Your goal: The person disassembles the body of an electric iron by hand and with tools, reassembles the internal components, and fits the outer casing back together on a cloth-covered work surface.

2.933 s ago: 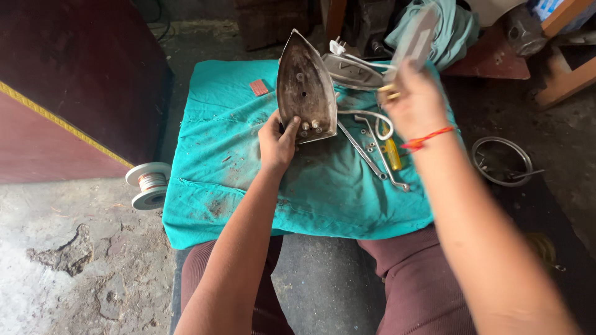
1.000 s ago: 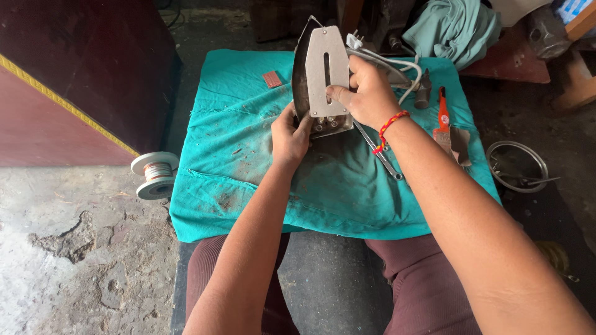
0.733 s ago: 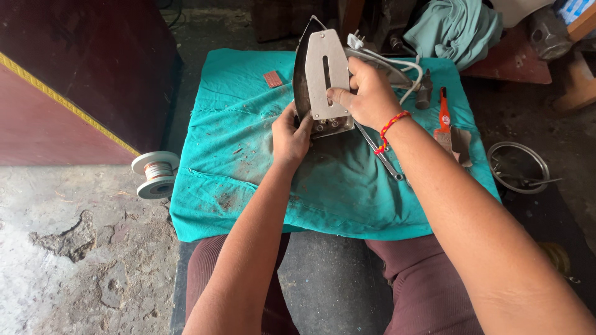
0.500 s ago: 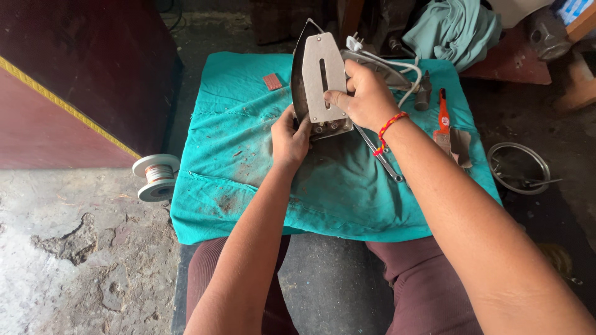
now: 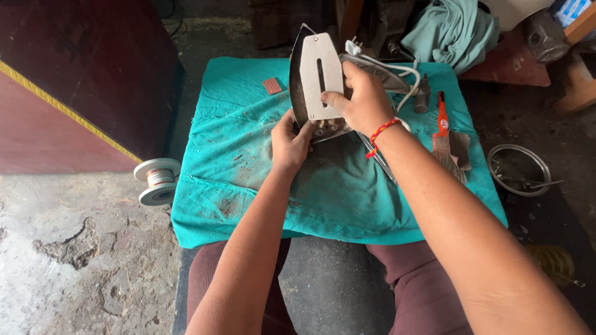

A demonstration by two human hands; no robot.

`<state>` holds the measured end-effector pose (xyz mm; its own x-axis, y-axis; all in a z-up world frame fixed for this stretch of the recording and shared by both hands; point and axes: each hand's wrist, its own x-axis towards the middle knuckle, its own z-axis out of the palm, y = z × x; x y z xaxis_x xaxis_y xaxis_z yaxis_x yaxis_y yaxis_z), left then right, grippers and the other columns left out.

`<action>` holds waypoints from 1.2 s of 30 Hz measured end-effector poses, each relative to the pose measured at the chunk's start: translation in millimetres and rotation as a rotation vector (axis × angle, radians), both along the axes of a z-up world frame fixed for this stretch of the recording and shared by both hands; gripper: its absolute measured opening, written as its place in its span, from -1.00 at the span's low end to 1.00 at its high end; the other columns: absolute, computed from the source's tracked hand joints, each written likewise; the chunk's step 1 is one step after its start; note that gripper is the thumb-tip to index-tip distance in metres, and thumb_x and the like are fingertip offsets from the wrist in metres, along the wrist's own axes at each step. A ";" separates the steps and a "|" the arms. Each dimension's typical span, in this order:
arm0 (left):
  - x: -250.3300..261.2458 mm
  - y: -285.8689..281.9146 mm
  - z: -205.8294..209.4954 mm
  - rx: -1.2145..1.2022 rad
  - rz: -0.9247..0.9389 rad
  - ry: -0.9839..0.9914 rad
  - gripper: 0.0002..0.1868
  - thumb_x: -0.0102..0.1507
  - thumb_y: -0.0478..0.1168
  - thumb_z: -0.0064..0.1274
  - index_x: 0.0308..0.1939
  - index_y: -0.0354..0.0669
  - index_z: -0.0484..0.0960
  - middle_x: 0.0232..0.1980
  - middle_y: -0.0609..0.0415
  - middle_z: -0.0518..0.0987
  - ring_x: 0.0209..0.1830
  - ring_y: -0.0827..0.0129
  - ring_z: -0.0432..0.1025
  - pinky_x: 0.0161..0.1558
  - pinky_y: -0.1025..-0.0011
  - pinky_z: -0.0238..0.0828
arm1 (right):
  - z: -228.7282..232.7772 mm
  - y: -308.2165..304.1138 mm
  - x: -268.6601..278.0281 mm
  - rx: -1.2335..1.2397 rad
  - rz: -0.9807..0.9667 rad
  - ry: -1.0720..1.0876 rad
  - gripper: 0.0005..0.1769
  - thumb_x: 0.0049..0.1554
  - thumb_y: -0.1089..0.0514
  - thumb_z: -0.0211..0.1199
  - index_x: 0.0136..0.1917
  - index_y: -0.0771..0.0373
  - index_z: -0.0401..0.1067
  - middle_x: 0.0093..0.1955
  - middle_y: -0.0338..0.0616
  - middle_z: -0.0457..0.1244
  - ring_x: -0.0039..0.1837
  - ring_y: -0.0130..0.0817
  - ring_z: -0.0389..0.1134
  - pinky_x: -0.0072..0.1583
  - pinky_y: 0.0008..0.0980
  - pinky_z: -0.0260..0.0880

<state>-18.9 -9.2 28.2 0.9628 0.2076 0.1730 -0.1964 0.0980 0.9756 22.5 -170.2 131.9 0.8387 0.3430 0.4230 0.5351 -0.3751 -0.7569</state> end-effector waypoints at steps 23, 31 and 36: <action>6.4 3.5 -9.8 -0.041 -0.068 -0.048 -0.77 0.26 -0.36 0.23 -0.08 -0.27 0.51 -0.27 0.13 0.61 -0.44 0.60 0.42 -0.46 0.55 0.38 | -57.4 -6.3 7.9 0.402 -0.262 -0.214 -0.66 0.14 0.26 0.50 0.15 0.25 0.46 0.06 -0.24 0.28 -0.10 -0.58 0.28 -0.07 -0.53 0.38; 9.5 4.9 -13.6 -0.067 -0.072 -0.067 -0.78 0.26 -0.36 0.25 -0.12 -0.26 0.50 -0.30 0.12 0.61 -0.45 0.59 0.43 -0.46 0.55 0.38 | -57.9 -144.1 3.1 0.018 -0.195 0.160 -0.85 0.17 0.26 0.39 0.04 0.29 0.59 -0.11 -0.27 0.41 -0.09 -0.58 0.38 -0.02 -0.54 0.40; 9.2 5.2 -9.4 -0.035 -0.065 -0.049 -0.78 0.26 -0.35 0.25 -0.13 -0.26 0.50 -0.32 0.12 0.61 -0.48 0.58 0.42 -0.48 0.54 0.39 | -37.5 -174.4 -33.9 -0.407 -0.144 0.393 -0.76 0.04 0.25 0.38 0.02 0.24 0.62 -0.12 -0.18 0.48 -0.10 -0.47 0.50 0.00 -0.47 0.49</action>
<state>-9.7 -3.9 18.8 0.9650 0.1521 0.2138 -0.2359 0.1458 0.9608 -11.4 -344.6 94.4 0.9563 0.2838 -0.0711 0.1655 -0.7253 -0.6682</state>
